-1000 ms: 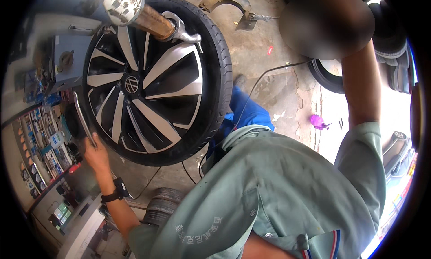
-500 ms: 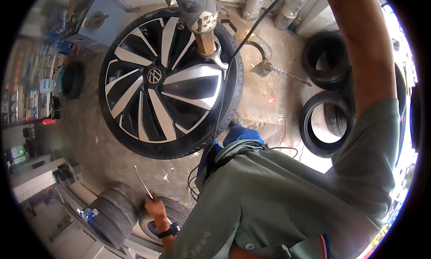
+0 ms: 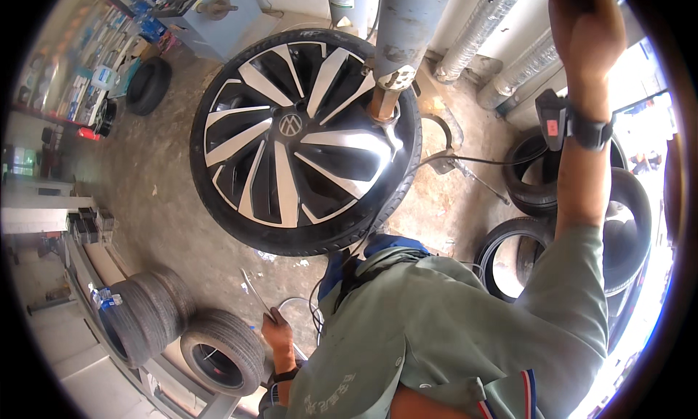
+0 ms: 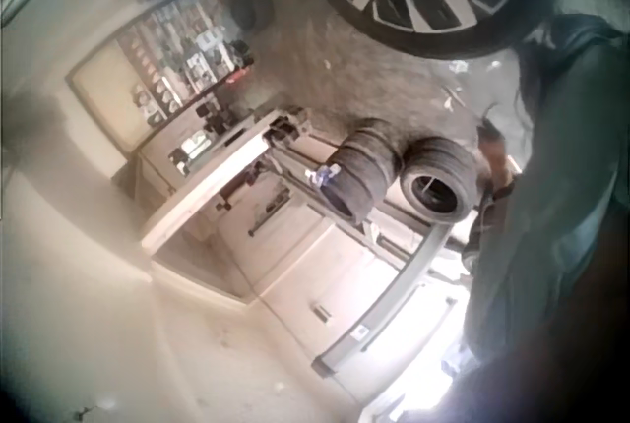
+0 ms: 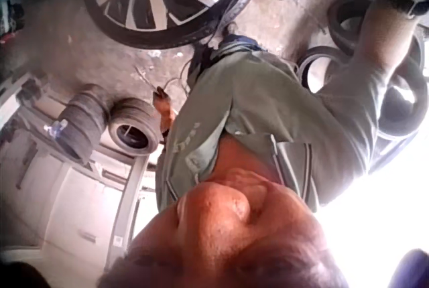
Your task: The person mounts a tire onto a wheel using a tire changer machine and then inflates the tire with an air compressor.
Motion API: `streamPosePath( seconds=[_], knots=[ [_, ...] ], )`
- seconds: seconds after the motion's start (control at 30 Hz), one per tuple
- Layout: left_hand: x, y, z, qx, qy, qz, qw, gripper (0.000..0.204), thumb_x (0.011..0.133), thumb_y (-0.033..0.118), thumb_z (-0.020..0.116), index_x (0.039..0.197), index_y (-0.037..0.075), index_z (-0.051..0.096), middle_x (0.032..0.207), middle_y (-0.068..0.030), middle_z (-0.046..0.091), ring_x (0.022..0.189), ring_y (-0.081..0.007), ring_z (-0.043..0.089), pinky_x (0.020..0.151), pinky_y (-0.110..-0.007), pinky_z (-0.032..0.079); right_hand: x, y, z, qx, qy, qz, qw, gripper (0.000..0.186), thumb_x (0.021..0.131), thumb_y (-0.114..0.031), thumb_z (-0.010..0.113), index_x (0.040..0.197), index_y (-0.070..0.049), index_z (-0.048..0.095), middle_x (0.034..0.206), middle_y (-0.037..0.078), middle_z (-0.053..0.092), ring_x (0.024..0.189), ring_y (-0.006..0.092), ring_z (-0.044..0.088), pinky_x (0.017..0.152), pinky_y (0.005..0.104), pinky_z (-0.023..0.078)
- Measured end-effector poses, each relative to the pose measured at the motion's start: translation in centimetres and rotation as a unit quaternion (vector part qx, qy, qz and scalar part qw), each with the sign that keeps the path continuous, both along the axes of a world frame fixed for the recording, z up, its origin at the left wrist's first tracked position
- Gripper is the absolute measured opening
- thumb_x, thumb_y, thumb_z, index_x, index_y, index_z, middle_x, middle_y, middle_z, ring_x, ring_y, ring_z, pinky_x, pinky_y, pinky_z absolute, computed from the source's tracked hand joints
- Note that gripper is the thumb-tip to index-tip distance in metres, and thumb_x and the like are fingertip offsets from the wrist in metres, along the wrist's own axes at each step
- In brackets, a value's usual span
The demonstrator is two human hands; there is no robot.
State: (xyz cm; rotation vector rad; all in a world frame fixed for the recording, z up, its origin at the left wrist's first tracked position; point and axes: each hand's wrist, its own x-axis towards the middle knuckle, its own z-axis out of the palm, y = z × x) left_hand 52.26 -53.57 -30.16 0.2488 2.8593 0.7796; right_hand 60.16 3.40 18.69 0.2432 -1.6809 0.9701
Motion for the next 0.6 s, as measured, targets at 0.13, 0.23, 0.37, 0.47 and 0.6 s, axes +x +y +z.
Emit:
streamPosePath(
  seconds=[0.13, 0.23, 0.37, 0.47, 0.6],
  knots=[
    [-4.0, 0.7, 2.3, 0.013, 0.023, -0.018, 0.999, 0.041, 0.101, 0.033, 0.052, 0.084, -0.004, 0.057, 0.073, -0.0291, 0.063, 0.072, -0.0512, 0.061, 0.061, -0.056, 0.044, 0.3, -4.5, -4.9, 0.106, -0.135, -0.301, 0.938, 0.019, 0.104, -0.014, 0.050, 0.110, 0.002, 0.058, 0.102, 0.012, 0.066, 0.093, 0.0194, 0.065, 0.086, 0.0342, 0.054],
    [-6.9, 2.3, 5.2, -0.040, 0.031, -0.071, 0.996, 0.035, 0.101, 0.032, 0.050, 0.093, -0.001, 0.061, 0.072, -0.0249, 0.065, 0.069, -0.0470, 0.063, 0.060, -0.055, 0.046, 1.8, -6.9, -4.1, 0.196, -0.264, -0.449, 0.831, 0.029, 0.098, -0.009, 0.057, 0.123, 0.006, 0.057, 0.104, 0.019, 0.070, 0.094, 0.0262, 0.070, 0.080, 0.0369, 0.057],
    [-9.5, 4.3, 5.3, -0.007, 0.114, -0.136, 0.984, 0.032, 0.100, 0.031, 0.052, 0.089, 0.001, 0.059, 0.069, -0.0232, 0.063, 0.066, -0.0465, 0.062, 0.058, -0.055, 0.045, -0.9, -7.9, -1.4, 0.184, -0.424, -0.602, 0.651, 0.029, 0.095, -0.025, 0.059, 0.092, 0.003, 0.066, 0.074, 0.022, 0.068, 0.071, 0.0406, 0.068, 0.065, 0.0451, 0.055],
    [-10.7, 5.0, 5.4, 0.008, 0.046, -0.186, 0.981, 0.032, 0.100, 0.030, 0.053, 0.089, 0.000, 0.059, 0.069, -0.0228, 0.063, 0.066, -0.0464, 0.062, 0.058, -0.054, 0.045, -1.0, -5.0, -2.2, 0.260, -0.400, -0.626, 0.616, 0.046, 0.097, -0.036, 0.056, 0.070, -0.001, 0.069, 0.073, 0.021, 0.068, 0.070, 0.0406, 0.067, 0.064, 0.0483, 0.054],
    [-10.3, 6.3, 4.1, 0.040, 0.064, -0.240, 0.968, 0.030, 0.100, 0.029, 0.053, 0.091, 0.001, 0.060, 0.070, -0.0228, 0.063, 0.068, -0.0457, 0.063, 0.059, -0.053, 0.046, 0.9, -4.3, -1.7, 0.291, -0.431, -0.632, 0.575, 0.050, 0.098, -0.041, 0.051, 0.073, -0.001, 0.070, 0.073, 0.021, 0.068, 0.071, 0.0413, 0.067, 0.066, 0.0496, 0.054]
  ],
)
